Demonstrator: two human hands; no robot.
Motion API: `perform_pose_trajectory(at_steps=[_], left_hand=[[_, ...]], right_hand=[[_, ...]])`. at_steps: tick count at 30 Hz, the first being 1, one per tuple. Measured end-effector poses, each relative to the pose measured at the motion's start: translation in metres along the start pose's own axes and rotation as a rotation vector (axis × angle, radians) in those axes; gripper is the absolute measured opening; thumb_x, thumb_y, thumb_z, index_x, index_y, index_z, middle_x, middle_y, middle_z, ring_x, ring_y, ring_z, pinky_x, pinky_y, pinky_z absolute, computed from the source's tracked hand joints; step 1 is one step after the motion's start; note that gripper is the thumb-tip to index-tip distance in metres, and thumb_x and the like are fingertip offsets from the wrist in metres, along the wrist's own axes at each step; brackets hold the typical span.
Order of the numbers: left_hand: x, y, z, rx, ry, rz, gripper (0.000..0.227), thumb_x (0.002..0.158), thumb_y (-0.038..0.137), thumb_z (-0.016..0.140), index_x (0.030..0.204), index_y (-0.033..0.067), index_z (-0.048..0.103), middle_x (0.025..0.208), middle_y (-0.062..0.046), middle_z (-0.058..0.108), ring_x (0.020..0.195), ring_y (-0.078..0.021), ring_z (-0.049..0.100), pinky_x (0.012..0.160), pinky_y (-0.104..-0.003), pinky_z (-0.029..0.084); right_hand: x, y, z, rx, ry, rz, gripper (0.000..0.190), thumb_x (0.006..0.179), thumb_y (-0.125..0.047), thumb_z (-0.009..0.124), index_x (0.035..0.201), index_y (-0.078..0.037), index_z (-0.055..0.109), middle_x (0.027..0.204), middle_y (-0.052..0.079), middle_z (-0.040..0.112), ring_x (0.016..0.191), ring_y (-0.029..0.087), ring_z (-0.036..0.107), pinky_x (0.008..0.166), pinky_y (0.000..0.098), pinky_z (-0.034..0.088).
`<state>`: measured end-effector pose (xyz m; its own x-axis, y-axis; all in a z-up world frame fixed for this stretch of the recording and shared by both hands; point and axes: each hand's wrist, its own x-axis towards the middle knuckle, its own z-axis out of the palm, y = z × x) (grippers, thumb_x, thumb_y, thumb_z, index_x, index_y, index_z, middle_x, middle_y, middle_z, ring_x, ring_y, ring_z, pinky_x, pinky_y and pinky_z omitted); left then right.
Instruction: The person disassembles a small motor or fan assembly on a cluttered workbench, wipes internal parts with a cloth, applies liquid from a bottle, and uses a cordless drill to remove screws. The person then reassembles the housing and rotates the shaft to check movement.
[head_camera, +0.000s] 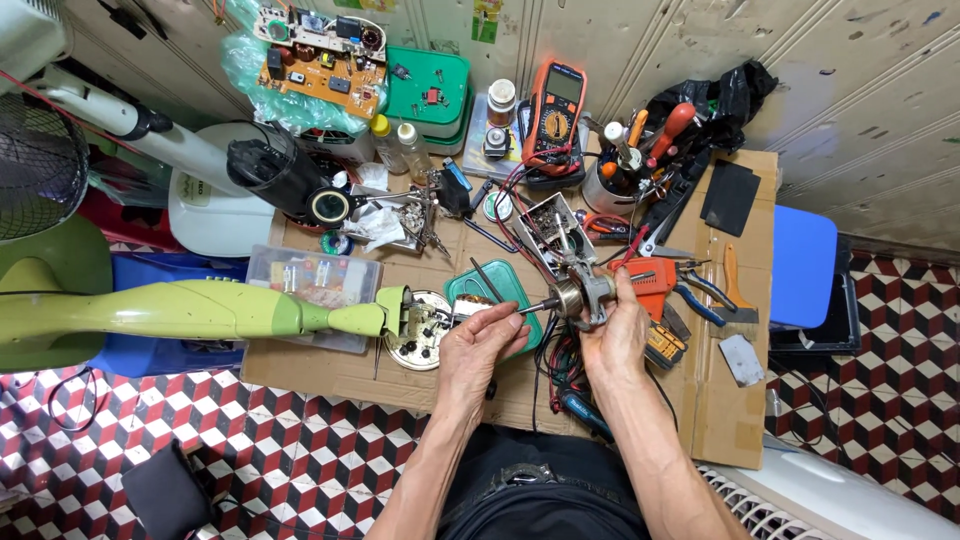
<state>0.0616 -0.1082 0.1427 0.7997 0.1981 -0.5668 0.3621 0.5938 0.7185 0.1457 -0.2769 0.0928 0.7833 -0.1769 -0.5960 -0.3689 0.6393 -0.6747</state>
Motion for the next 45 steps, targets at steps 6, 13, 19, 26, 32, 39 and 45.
perform_pose_trajectory(at_steps=[6,13,19,26,32,39,45], left_hand=[[0.002,-0.002,-0.007,0.065,-0.053,0.059,0.034,0.088,0.007,0.075,0.120,-0.0037,0.071,0.100,-0.012,0.077,0.089,-0.0148,0.074,0.082,-0.024,0.061],[0.004,-0.003,-0.010,0.091,-0.055,0.080,0.033,0.088,0.008,0.075,0.119,-0.0031,0.069,0.097,-0.012,0.077,0.087,-0.0143,0.074,0.080,-0.024,0.060],[0.004,-0.008,-0.014,0.144,-0.077,0.107,0.030,0.089,0.009,0.075,0.115,-0.0009,0.066,0.095,-0.012,0.077,0.087,-0.0131,0.074,0.080,-0.023,0.059],[0.008,-0.013,-0.018,0.171,-0.049,0.116,0.030,0.090,0.010,0.075,0.116,-0.0025,0.071,0.095,-0.009,0.077,0.085,-0.0116,0.072,0.078,-0.022,0.057],[0.012,-0.019,-0.019,0.197,-0.046,0.140,0.032,0.088,0.007,0.076,0.118,-0.0014,0.073,0.098,-0.006,0.076,0.087,-0.0089,0.069,0.079,-0.021,0.055],[0.019,-0.026,-0.017,0.167,-0.064,0.185,0.042,0.086,0.005,0.077,0.126,-0.0010,0.066,0.109,-0.008,0.072,0.095,-0.0094,0.068,0.082,-0.021,0.056],[0.017,-0.023,-0.015,0.218,-0.061,0.216,0.047,0.087,0.007,0.076,0.132,-0.0004,0.064,0.108,-0.008,0.071,0.093,-0.0093,0.067,0.079,-0.020,0.056]], right_hand=[[-0.014,-0.005,0.012,-0.005,0.046,0.048,0.029,0.104,-0.033,0.056,0.104,-0.007,0.068,0.089,0.002,0.073,0.071,0.008,0.063,0.060,0.0248,0.049],[-0.014,0.002,0.009,-0.048,-0.045,0.018,0.031,0.105,-0.032,0.055,0.101,-0.005,0.070,0.083,0.003,0.071,0.068,0.010,0.060,0.057,0.0257,0.046],[-0.021,0.004,0.015,-0.071,-0.019,0.008,0.027,0.105,-0.031,0.055,0.103,-0.007,0.067,0.087,0.000,0.070,0.076,0.008,0.063,0.062,0.0261,0.048],[-0.014,0.009,0.012,-0.091,-0.052,0.013,0.030,0.105,-0.032,0.055,0.104,-0.005,0.069,0.084,0.003,0.069,0.071,0.011,0.060,0.060,0.0274,0.046],[-0.014,0.011,0.011,-0.101,-0.070,0.024,0.032,0.104,-0.033,0.056,0.103,-0.004,0.069,0.085,0.005,0.070,0.070,0.011,0.060,0.060,0.0264,0.046],[-0.016,0.011,0.017,-0.062,-0.050,0.065,0.032,0.104,-0.031,0.056,0.104,-0.001,0.068,0.087,0.005,0.070,0.072,0.011,0.063,0.062,0.0264,0.050],[-0.015,0.014,0.017,-0.111,-0.071,0.064,0.034,0.105,-0.034,0.055,0.105,-0.003,0.069,0.085,0.004,0.070,0.070,0.010,0.061,0.059,0.0255,0.047]])
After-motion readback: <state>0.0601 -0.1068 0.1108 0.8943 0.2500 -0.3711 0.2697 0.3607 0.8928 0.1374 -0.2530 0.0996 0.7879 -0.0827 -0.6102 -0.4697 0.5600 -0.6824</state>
